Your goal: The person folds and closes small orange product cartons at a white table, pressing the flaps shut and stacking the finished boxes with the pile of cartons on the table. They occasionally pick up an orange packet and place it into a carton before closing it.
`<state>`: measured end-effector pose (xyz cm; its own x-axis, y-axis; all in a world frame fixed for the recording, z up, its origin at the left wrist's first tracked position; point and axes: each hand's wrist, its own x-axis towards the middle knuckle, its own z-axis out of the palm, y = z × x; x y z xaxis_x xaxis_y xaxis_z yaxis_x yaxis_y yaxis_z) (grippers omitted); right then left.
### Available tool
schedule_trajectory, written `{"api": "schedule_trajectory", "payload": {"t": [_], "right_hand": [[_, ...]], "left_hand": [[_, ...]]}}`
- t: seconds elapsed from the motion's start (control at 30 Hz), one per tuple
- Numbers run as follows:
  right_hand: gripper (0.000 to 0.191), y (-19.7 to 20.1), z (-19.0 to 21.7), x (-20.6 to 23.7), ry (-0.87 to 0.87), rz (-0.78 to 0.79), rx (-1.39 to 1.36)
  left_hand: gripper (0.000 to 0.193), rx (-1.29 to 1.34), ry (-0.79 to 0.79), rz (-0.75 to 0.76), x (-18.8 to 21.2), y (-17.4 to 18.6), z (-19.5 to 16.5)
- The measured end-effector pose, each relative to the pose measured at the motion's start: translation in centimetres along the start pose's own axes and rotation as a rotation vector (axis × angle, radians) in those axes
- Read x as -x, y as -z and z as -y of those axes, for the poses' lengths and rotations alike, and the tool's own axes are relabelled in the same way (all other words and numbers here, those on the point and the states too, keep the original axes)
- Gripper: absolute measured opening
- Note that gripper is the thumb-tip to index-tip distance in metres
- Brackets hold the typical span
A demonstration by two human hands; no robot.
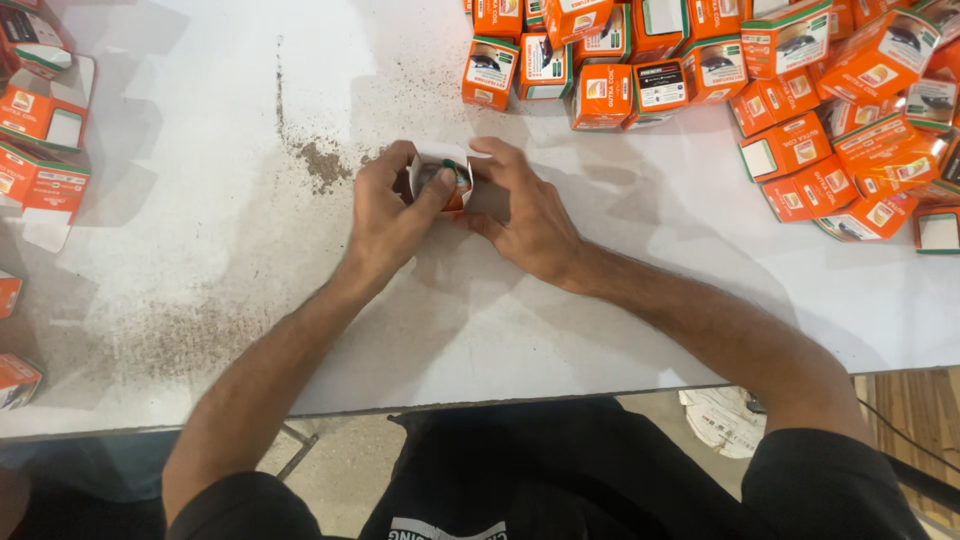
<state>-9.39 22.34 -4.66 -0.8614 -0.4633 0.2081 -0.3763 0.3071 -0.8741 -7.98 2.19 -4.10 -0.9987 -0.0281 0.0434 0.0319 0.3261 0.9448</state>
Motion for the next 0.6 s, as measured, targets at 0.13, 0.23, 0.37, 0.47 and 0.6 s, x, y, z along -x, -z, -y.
{"api": "schedule_trajectory", "payload": {"t": [0.13, 0.23, 0.37, 0.47, 0.6], "right_hand": [[0.059, -0.1, -0.3, 0.0, 0.244, -0.032, 0.132], [0.059, -0.3, -0.3, -0.1, 0.375, -0.029, 0.279], [0.062, -0.5, -0.2, -0.3, 0.367, 0.010, 0.439], [0.059, -0.5, -0.2, -0.2, 0.374, 0.005, 0.454], [0.048, -0.4, 0.0, 0.0, 0.312, -0.010, 0.317]], "left_hand": [[0.016, 0.014, -0.020, -0.004, -0.7, -0.2, 0.4], [0.021, 0.116, 0.014, 0.130, -0.3, 0.9, -0.1], [0.024, 0.728, 0.428, 0.308, -0.5, 3.3, -1.0], [0.009, 0.689, 0.353, 0.272, -1.4, 3.3, -1.3], [0.010, 0.205, 0.168, 0.238, -1.5, 2.0, -1.5]]}}
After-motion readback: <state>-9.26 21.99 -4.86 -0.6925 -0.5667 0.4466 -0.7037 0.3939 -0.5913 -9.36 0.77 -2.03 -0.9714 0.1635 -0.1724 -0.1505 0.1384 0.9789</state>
